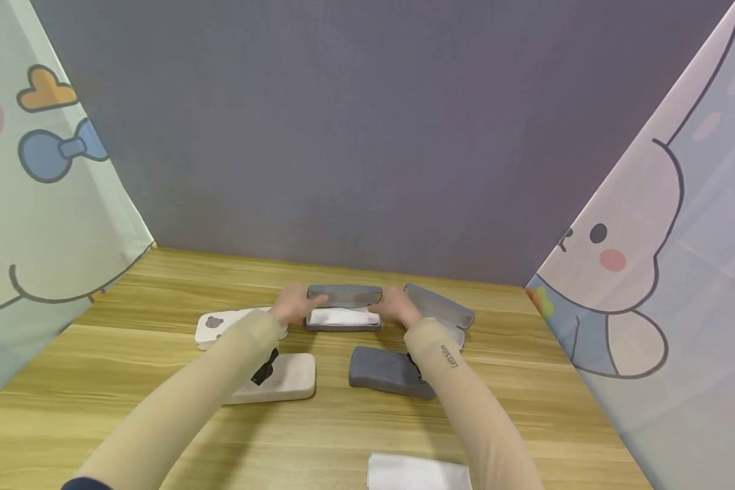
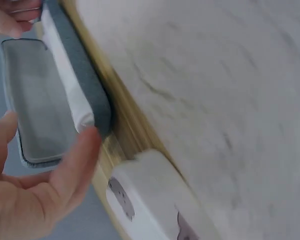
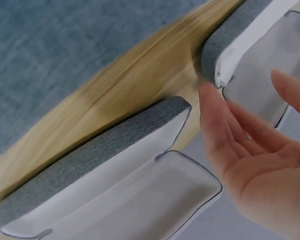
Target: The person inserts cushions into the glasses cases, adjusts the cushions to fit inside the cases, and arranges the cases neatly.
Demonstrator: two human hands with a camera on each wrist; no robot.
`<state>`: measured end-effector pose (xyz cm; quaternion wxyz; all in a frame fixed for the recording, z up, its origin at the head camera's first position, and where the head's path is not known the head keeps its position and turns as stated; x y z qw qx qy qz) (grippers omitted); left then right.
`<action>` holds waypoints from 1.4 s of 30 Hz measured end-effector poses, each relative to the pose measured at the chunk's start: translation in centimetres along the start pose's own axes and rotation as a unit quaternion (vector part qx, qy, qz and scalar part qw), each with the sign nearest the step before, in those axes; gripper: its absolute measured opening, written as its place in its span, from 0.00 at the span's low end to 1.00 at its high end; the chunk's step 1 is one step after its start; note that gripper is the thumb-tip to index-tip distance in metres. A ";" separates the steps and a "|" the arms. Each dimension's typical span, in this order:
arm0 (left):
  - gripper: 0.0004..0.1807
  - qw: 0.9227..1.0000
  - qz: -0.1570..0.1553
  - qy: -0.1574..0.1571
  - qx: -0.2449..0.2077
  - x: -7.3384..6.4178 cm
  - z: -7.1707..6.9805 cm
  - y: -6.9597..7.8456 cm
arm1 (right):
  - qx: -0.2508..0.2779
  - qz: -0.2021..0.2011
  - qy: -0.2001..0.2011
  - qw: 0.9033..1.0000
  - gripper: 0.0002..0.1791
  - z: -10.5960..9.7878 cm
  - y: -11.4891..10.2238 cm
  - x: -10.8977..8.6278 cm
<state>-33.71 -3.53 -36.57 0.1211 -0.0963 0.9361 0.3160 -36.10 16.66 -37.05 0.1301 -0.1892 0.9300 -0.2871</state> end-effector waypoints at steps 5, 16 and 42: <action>0.35 0.998 -0.031 -0.035 -0.044 0.4 0.6 -0.4 | 0.048 0.021 -0.029 0.998 0.27 0.8 0.0 -0.1; 0.35 0.991 -0.044 -0.068 -0.106 1.4 2.1 -1.0 | 0.143 0.076 -0.003 0.987 0.32 1.7 1.1 -0.2; 0.37 0.959 -0.048 -0.192 -0.201 1.3 2.1 -0.3 | 0.253 0.111 -0.058 0.959 0.39 1.1 1.4 0.6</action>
Point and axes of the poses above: each hand's wrist, its own x-axis towards the middle knuckle, its own z-axis out of the palm, y = z × x, the point moved 7 cm from there along x, towards the middle knuckle, and after that the axes turned 11 degrees about -z, right-handed, at the moved point
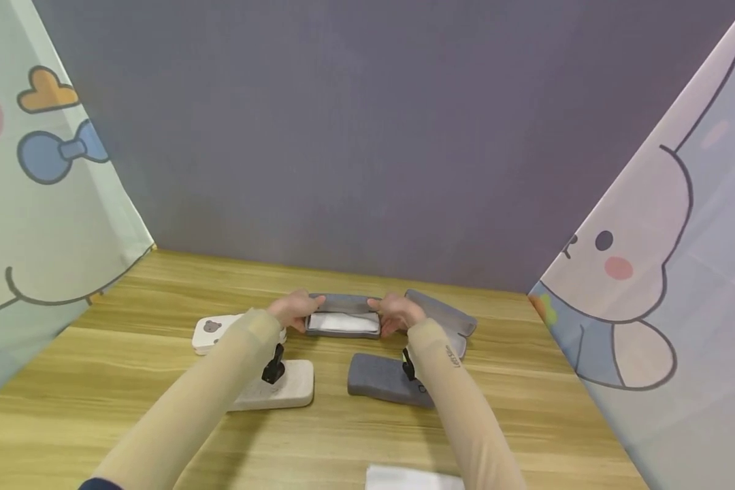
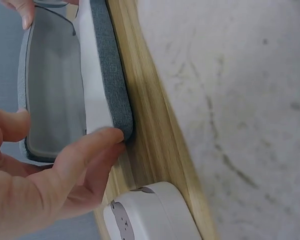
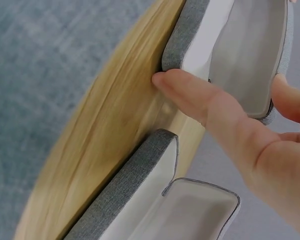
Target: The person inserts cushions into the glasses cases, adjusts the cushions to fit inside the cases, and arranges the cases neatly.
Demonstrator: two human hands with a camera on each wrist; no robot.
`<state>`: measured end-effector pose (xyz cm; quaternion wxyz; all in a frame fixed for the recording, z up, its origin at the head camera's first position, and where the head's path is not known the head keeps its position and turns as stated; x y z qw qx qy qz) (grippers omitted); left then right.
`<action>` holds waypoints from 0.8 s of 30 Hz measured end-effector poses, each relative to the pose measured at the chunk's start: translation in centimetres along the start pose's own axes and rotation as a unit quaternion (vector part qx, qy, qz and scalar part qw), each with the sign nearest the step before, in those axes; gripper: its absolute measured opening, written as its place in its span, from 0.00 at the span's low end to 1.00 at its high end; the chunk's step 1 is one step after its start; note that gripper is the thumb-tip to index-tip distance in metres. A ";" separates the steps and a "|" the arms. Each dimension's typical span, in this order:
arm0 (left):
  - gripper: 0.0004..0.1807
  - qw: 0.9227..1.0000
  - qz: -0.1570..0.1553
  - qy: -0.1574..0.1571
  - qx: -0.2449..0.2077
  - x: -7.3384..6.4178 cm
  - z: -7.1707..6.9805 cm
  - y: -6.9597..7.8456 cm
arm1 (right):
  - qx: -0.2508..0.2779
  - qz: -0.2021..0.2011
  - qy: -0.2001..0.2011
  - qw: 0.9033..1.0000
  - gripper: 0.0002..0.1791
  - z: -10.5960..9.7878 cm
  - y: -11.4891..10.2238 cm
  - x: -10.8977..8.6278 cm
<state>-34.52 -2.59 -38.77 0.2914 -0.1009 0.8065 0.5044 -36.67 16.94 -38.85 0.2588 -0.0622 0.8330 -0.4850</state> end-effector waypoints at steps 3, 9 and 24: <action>0.36 1.000 0.000 -0.010 -0.004 0.1 0.2 0.2 | -0.003 0.002 -0.005 1.000 0.39 -0.1 0.0 -0.1; 0.35 1.000 -0.002 -0.015 -0.005 0.0 0.1 0.4 | -0.006 0.001 -0.009 1.000 0.39 -0.3 -0.3 -0.3; 0.29 1.000 -0.004 -0.015 -0.007 0.4 0.1 0.3 | -0.031 -0.006 0.012 0.999 0.36 0.1 -0.1 0.0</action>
Point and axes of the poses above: each hand's wrist, its own x-axis towards the middle knuckle, its own z-axis out of the palm, y = z × x, the point moved 7 cm from there along x, towards the middle knuckle, and after that the axes turned 11 degrees about -z, right-handed, at the moved point
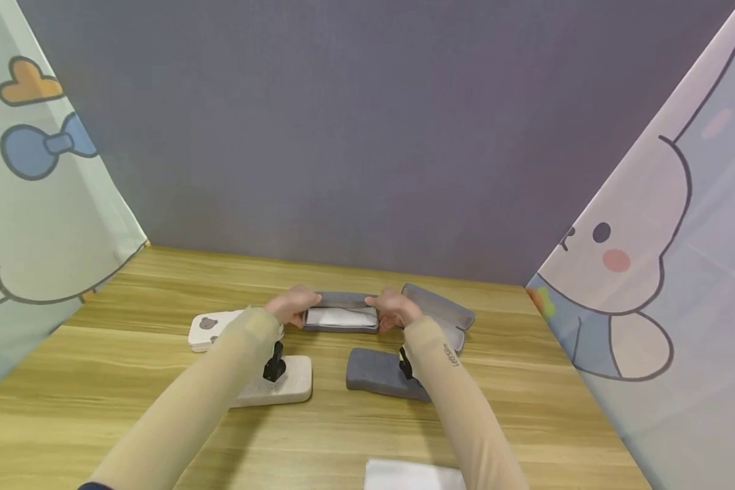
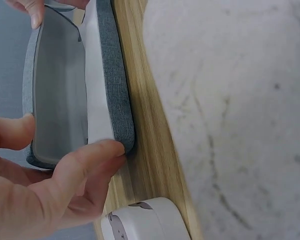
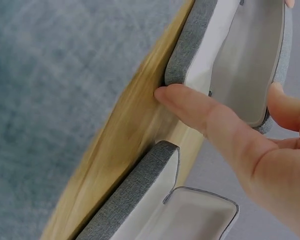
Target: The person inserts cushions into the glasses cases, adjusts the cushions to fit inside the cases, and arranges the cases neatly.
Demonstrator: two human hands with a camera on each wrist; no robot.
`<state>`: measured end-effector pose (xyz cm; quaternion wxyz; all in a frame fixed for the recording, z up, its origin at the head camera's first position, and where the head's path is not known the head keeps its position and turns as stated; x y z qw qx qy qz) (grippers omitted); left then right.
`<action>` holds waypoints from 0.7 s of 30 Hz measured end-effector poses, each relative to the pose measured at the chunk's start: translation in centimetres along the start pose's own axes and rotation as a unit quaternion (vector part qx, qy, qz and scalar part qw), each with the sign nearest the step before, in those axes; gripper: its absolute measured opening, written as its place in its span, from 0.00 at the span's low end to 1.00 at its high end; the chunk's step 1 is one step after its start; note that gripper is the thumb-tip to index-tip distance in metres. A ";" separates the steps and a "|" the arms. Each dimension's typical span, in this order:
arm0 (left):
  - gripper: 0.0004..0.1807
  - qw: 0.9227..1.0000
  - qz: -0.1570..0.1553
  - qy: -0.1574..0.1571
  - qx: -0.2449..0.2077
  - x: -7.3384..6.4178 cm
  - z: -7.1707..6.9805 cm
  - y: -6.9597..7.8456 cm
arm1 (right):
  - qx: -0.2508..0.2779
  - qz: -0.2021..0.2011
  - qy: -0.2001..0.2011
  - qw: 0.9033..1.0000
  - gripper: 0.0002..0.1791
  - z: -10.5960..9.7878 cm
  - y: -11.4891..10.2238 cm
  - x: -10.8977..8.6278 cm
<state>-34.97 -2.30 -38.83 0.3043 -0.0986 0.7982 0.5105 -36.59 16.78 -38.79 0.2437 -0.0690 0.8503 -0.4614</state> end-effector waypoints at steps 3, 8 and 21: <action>0.30 1.000 0.000 0.007 0.003 0.0 0.0 -0.1 | -0.003 -0.006 0.005 1.000 0.35 0.1 0.0 0.0; 0.30 1.000 0.003 0.005 0.003 -0.1 0.1 -0.2 | -0.006 -0.016 0.018 1.000 0.34 0.2 0.0 -0.2; 0.29 1.000 0.006 0.000 0.007 0.0 0.3 -0.2 | -0.010 -0.014 0.025 1.000 0.35 0.2 0.2 -0.4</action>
Point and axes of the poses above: each hand's wrist, its own x-axis towards the middle knuckle, its own z-axis out of the palm, y = z × x, the point moved 7 cm from there along x, towards the middle knuckle, and after that the axes turned 11 degrees about -z, right-handed, at the moved point
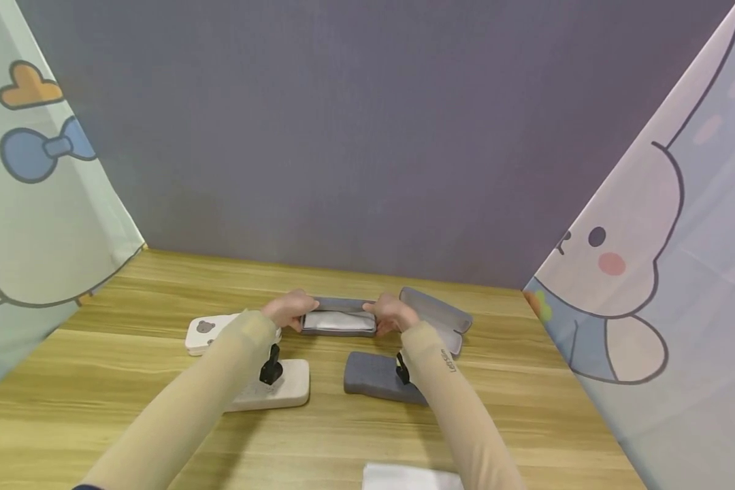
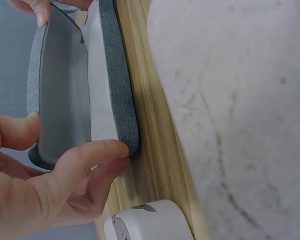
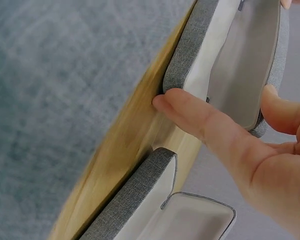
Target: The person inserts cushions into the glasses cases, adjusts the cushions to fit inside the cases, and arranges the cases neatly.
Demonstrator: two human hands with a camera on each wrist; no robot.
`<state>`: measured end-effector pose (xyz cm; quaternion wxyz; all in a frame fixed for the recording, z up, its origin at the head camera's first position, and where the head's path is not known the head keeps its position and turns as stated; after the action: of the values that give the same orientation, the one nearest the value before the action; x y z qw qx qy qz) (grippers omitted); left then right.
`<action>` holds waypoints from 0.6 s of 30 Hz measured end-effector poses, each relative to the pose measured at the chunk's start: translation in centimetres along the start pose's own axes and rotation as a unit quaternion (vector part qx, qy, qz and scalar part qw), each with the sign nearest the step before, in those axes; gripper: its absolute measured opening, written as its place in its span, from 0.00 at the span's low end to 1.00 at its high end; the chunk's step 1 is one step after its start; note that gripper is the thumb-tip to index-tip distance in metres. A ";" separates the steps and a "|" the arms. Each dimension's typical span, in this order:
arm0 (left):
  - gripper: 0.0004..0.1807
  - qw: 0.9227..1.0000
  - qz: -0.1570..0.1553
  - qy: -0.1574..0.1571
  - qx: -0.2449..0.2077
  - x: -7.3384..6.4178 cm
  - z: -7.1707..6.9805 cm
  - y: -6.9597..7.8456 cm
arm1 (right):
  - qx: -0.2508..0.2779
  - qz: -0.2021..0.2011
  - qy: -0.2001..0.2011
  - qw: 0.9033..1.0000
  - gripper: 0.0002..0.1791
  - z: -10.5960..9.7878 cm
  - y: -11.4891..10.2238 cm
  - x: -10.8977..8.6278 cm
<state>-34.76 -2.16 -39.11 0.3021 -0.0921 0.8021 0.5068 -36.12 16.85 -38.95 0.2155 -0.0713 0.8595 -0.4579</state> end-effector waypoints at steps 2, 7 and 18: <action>0.29 1.000 0.000 -0.003 0.001 -0.1 0.0 0.0 | 0.000 0.000 -0.003 1.000 0.35 0.1 -0.1 0.1; 0.29 1.000 -0.002 -0.008 0.007 -0.2 0.1 0.1 | -0.005 0.002 -0.006 1.000 0.35 0.1 -0.2 0.0; 0.32 1.000 -0.007 -0.026 -0.007 -0.2 0.4 0.2 | -0.016 0.004 -0.006 1.000 0.36 -0.1 -0.1 0.2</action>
<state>-34.56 -1.80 -38.97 0.3259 -0.0862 0.7897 0.5126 -36.31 16.84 -38.89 0.2215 -0.0747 0.8656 -0.4429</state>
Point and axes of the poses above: each hand's wrist, its own x-axis towards the middle knuckle, its own z-axis out of the palm, y = z × x, the point moved 7 cm from there along x, towards the middle knuckle, and after that the axes turned 11 degrees about -z, right-handed, at the moved point
